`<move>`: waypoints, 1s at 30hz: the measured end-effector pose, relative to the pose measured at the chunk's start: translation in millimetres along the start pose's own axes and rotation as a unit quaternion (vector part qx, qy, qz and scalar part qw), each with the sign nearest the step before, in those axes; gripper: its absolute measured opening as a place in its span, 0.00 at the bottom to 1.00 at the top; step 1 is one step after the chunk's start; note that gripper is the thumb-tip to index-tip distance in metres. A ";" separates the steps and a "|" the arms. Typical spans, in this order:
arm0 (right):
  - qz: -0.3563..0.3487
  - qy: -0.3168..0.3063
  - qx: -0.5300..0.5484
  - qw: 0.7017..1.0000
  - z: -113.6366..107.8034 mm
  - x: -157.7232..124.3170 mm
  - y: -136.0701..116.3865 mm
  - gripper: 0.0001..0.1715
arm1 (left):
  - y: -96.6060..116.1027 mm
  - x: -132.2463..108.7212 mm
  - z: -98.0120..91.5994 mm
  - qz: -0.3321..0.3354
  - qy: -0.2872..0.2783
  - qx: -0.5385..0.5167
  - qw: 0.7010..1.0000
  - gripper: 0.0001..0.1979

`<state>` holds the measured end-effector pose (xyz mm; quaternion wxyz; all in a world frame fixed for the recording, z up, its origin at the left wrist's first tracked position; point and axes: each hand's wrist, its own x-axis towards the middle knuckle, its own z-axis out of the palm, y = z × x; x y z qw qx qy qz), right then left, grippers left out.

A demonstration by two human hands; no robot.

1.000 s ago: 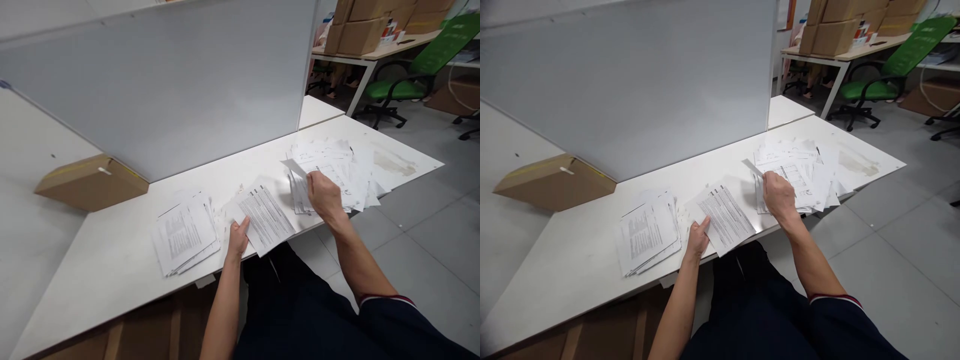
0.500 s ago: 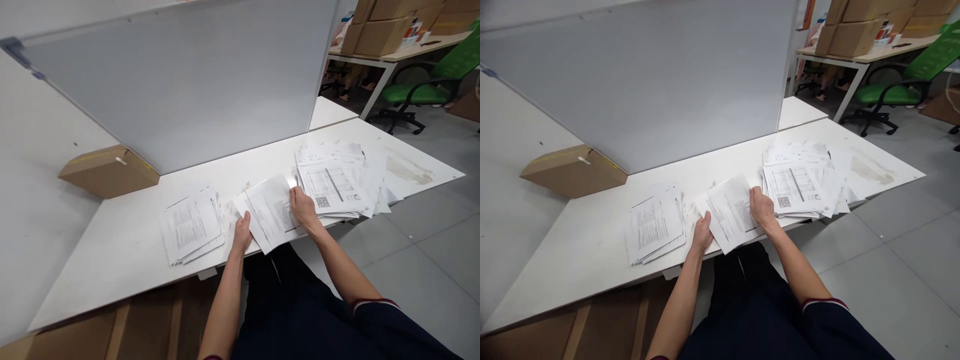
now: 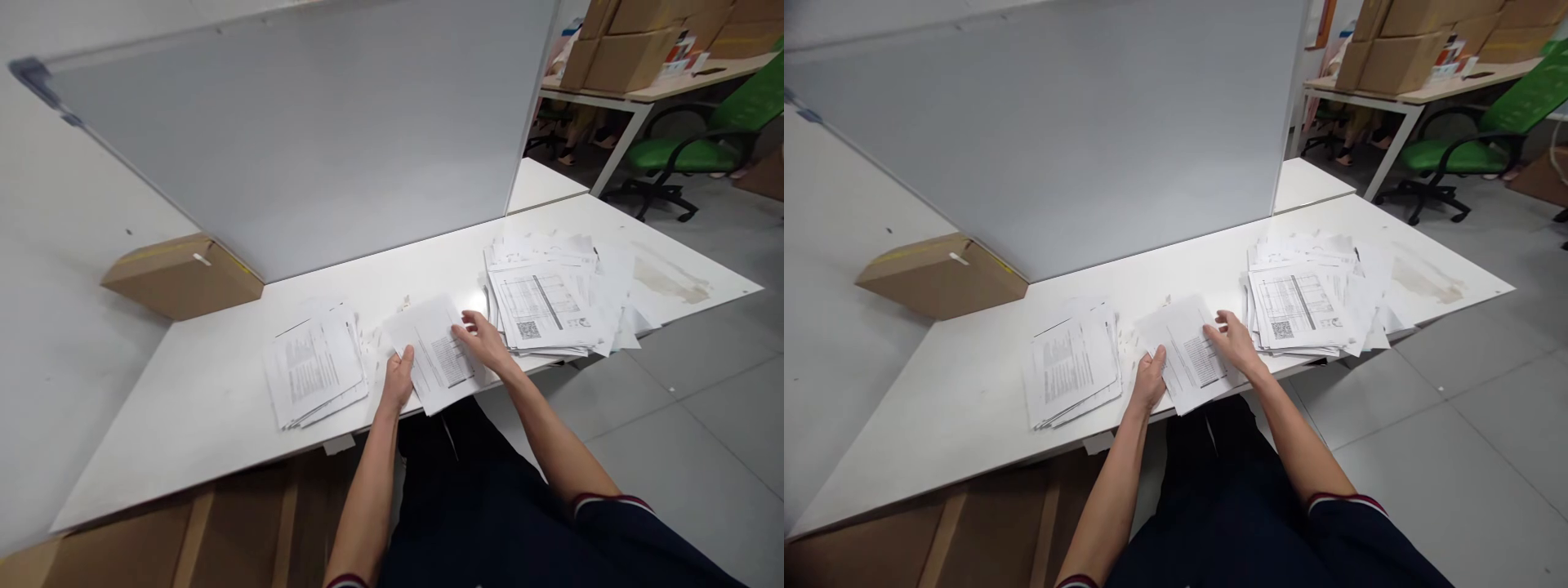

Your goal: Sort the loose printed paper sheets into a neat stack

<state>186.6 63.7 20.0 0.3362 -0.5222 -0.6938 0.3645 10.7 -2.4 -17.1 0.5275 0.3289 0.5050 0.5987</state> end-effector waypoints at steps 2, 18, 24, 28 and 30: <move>0.001 -0.086 0.093 0.992 -7.8 -2.3 -3.3 0.19 | 12.5 -3.5 2.1 0.023 0.005 0.048 0.999 0.19; -0.078 -0.033 0.225 0.971 24.2 -0.3 -2.1 0.20 | 33.1 -9.4 -0.6 0.183 0.085 0.121 0.972 0.11; -0.144 -0.044 0.043 0.988 -8.2 3.5 -28.4 0.14 | 32.2 -5.7 -3.2 0.174 0.105 0.077 0.976 0.10; -0.236 -0.056 -0.244 0.939 -45.8 -6.7 -74.0 0.12 | 26.3 -3.1 -12.3 0.192 0.120 0.025 0.974 0.21; -0.257 -0.067 -0.361 0.894 -52.4 -13.3 -90.2 0.14 | 20.7 -3.4 -17.9 0.181 0.108 0.050 0.976 0.27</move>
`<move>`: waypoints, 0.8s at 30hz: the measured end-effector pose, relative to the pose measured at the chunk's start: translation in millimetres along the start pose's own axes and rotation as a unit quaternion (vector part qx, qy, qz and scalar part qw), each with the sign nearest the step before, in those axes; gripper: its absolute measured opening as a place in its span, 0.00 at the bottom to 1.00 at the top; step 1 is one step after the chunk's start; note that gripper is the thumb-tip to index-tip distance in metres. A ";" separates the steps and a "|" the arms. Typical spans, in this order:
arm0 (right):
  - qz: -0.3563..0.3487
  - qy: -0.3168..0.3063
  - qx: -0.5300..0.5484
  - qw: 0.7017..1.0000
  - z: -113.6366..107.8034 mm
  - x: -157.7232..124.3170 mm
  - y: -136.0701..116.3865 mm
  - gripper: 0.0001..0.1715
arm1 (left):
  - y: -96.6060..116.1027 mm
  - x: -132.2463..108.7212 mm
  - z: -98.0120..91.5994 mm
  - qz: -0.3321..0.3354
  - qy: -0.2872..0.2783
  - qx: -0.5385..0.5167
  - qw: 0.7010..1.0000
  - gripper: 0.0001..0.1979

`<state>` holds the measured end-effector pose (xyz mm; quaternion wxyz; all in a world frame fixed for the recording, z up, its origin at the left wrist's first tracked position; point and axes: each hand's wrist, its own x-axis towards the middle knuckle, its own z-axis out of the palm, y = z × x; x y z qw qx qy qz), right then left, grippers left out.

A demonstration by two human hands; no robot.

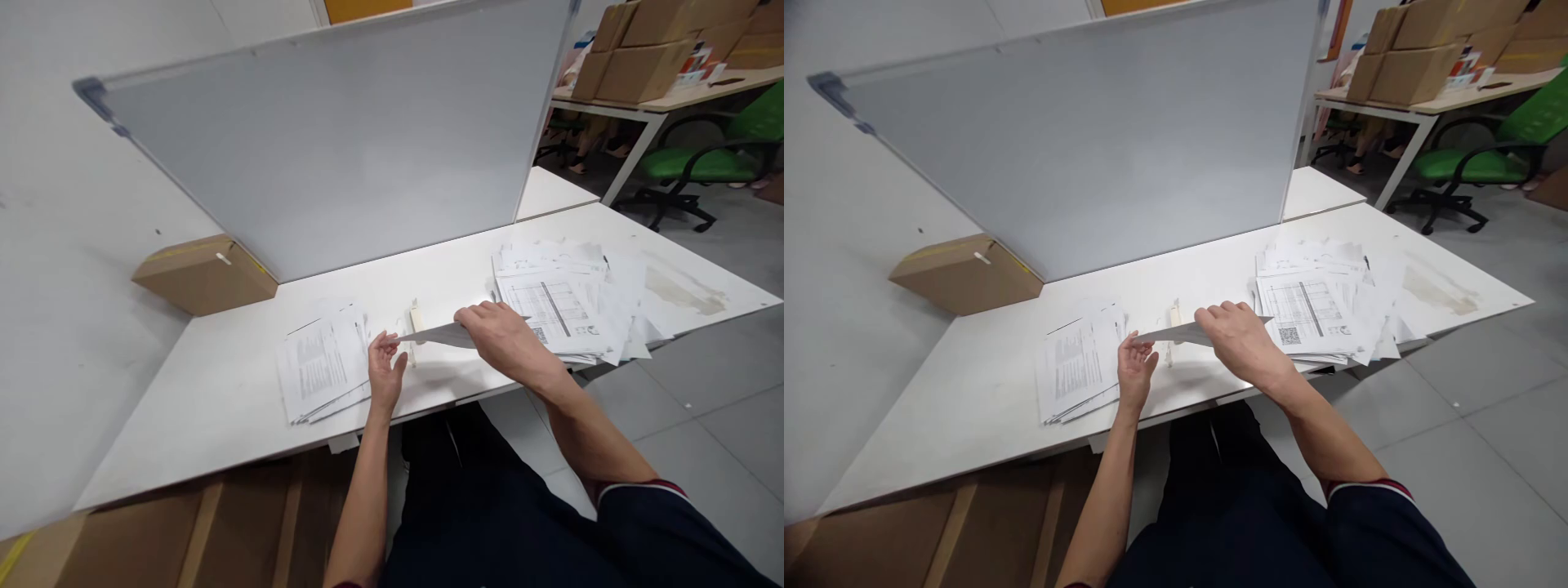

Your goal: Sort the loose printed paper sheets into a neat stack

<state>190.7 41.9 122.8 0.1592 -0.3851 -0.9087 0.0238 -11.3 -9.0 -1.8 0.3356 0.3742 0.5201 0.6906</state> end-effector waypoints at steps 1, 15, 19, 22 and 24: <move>-0.010 -0.019 -0.041 0.999 -2.5 -0.4 -4.5 0.15 | -3.0 -1.4 -2.1 -0.006 -0.016 0.019 1.000 0.28; -0.039 -0.104 -0.084 0.990 16.0 -3.2 -8.9 0.13 | -15.8 -9.9 -6.9 -0.043 -0.108 0.110 0.987 0.13; 0.010 -0.102 0.024 0.994 4.5 -9.3 2.6 0.06 | 7.4 -3.3 -8.1 -0.020 -0.082 0.079 0.993 0.10; 0.079 -0.139 0.187 0.969 23.8 -16.7 15.9 0.12 | 10.9 4.5 -8.6 -0.013 -0.075 0.108 0.991 0.10; 0.137 -0.174 0.298 0.928 48.2 -25.6 24.1 0.14 | 2.2 7.6 -9.0 -0.018 -0.059 0.156 0.986 0.12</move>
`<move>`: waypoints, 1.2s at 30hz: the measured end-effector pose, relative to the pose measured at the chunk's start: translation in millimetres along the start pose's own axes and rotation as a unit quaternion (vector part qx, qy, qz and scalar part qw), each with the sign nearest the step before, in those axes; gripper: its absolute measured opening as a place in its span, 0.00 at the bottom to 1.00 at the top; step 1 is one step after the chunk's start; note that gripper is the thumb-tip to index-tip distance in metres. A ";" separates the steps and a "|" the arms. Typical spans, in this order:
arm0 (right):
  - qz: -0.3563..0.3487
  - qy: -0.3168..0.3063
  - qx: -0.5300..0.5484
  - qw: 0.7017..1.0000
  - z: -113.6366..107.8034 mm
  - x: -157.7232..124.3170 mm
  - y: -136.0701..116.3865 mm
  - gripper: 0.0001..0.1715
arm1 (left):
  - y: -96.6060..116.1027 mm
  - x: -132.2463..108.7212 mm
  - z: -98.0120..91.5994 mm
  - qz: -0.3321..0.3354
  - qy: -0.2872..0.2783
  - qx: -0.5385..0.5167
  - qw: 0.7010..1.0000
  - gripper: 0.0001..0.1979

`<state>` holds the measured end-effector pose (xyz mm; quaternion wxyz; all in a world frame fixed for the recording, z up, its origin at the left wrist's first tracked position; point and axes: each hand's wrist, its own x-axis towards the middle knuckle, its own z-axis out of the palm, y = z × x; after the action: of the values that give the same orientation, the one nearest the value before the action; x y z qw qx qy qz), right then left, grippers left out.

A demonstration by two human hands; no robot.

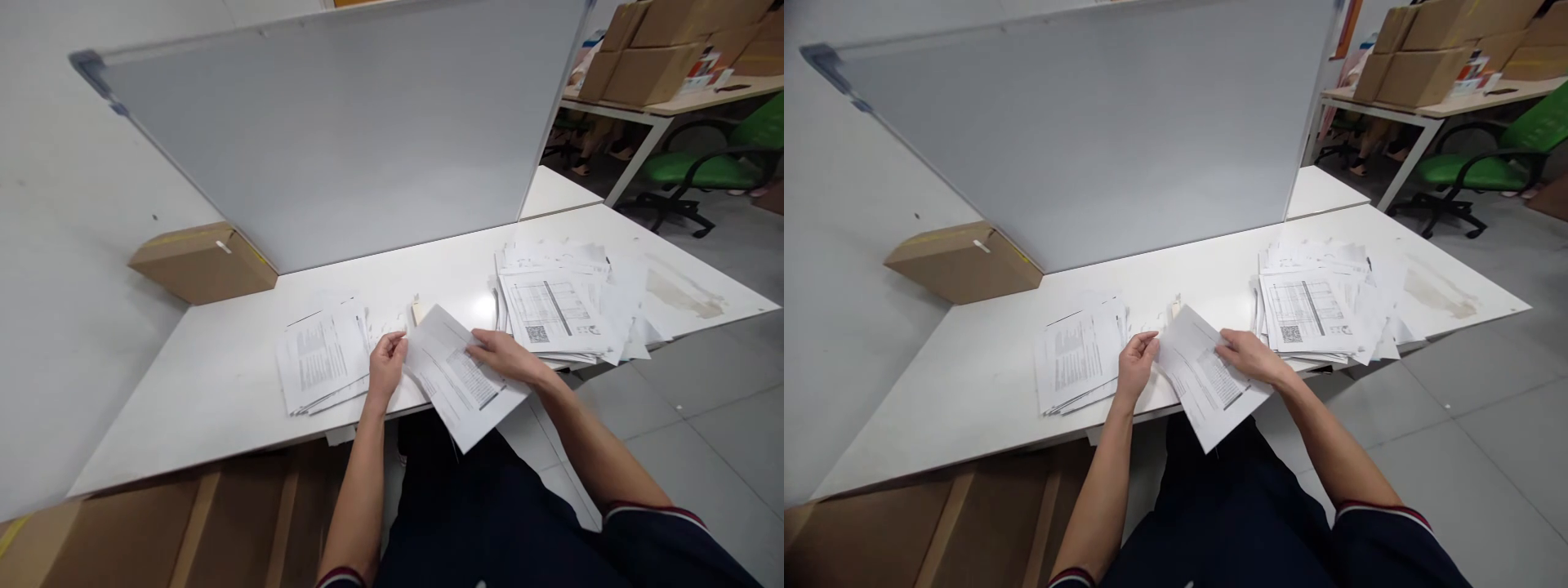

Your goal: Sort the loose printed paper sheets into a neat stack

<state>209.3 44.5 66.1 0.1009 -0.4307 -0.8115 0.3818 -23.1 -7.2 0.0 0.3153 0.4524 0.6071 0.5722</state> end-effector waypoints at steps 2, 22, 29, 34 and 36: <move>0.064 -0.018 0.086 0.994 17.5 0.3 21.6 0.13 | -12.4 0.7 3.6 -0.006 0.033 0.071 0.997 0.13; 0.136 0.031 0.292 0.946 36.1 7.3 60.5 0.13 | -28.7 10.2 23.2 0.139 -0.074 0.300 0.941 0.24; 0.152 0.035 0.269 0.951 33.7 8.0 54.9 0.13 | -32.5 8.6 23.6 0.153 -0.066 0.330 0.929 0.27; 0.135 0.138 0.237 0.952 21.0 -5.6 43.6 0.16 | -29.2 8.7 24.9 0.148 -0.062 0.335 0.928 0.26; 0.102 0.201 0.247 0.942 11.1 -12.2 31.0 0.16 | -29.2 8.3 24.8 0.139 -0.066 0.333 0.930 0.25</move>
<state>230.5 39.6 38.6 0.3260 -0.5407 -0.6058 0.4841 -9.5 12.3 -31.1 0.1028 0.6477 0.6721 0.3439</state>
